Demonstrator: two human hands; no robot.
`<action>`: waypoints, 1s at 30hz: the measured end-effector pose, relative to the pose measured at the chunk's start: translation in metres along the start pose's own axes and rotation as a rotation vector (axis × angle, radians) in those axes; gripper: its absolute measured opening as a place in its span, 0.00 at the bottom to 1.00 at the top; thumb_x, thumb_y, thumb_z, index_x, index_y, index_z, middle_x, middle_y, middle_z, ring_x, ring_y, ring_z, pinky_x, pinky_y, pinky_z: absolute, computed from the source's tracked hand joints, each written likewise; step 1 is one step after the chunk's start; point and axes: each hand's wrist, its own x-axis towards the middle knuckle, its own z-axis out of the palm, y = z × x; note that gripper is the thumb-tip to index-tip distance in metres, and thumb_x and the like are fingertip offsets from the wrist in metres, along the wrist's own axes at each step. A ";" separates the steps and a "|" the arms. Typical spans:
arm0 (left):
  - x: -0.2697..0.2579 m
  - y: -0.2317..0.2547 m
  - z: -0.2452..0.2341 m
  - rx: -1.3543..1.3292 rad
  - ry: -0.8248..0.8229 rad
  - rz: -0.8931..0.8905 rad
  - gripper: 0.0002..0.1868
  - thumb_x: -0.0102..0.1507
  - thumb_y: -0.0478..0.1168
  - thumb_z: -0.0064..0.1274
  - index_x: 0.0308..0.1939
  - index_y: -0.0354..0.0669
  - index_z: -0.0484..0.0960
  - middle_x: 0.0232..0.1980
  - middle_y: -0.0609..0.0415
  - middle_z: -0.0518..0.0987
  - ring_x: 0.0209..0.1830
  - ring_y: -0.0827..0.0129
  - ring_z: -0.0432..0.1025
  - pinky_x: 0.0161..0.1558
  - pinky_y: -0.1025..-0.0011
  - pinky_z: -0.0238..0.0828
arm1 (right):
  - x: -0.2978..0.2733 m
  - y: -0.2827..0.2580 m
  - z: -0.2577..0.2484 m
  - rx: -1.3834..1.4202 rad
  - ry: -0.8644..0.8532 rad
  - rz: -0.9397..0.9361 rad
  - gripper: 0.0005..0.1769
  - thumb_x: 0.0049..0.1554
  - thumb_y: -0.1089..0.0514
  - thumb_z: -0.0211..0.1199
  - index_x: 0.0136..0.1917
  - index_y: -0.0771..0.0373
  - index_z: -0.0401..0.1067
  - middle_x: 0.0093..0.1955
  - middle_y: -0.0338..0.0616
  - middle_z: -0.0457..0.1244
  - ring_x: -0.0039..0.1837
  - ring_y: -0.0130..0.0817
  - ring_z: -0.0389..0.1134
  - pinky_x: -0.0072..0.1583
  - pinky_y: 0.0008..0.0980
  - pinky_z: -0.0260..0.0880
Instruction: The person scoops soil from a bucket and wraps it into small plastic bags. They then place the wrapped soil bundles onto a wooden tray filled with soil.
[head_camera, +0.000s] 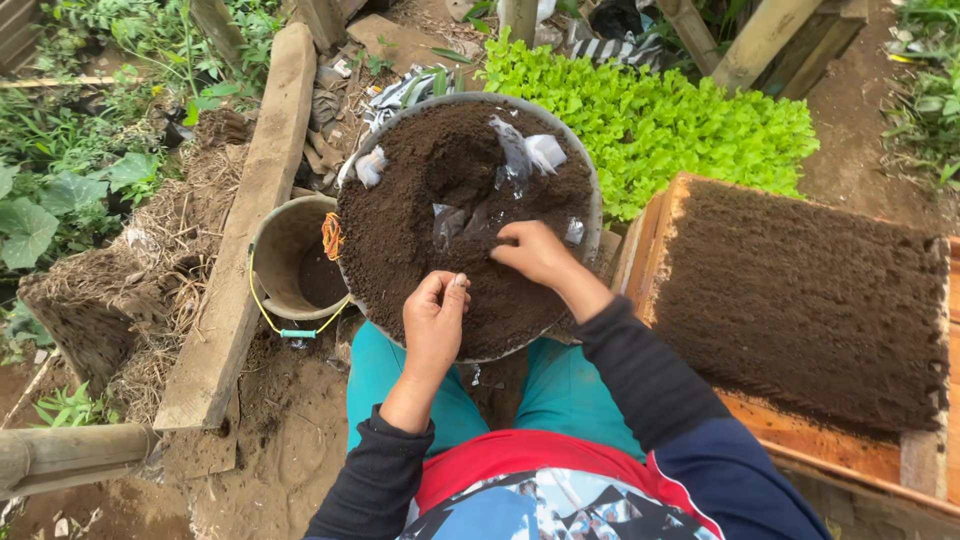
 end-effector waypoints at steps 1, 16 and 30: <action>0.001 0.001 0.000 -0.012 -0.002 -0.017 0.10 0.63 0.36 0.48 0.28 0.40 0.78 0.20 0.54 0.74 0.21 0.74 0.69 0.26 0.77 0.66 | -0.001 0.003 -0.005 0.203 0.103 -0.037 0.09 0.45 0.56 0.63 0.40 0.60 0.76 0.40 0.48 0.68 0.48 0.41 0.69 0.49 0.35 0.67; 0.019 -0.020 0.039 -0.196 -0.193 -0.227 0.09 0.58 0.35 0.52 0.23 0.40 0.78 0.14 0.52 0.73 0.14 0.75 0.69 0.17 0.84 0.63 | -0.066 -0.028 -0.021 0.623 0.279 -0.091 0.12 0.49 0.63 0.65 0.49 0.60 0.75 0.34 0.36 0.65 0.37 0.17 0.62 0.38 0.15 0.64; 0.027 0.008 0.012 0.089 -0.268 -0.115 0.13 0.53 0.37 0.58 0.42 0.45 0.80 0.36 0.50 0.73 0.35 0.68 0.66 0.38 0.72 0.65 | -0.074 -0.043 -0.010 0.063 0.254 -0.172 0.04 0.48 0.61 0.62 0.40 0.58 0.73 0.37 0.40 0.65 0.43 0.34 0.66 0.45 0.29 0.67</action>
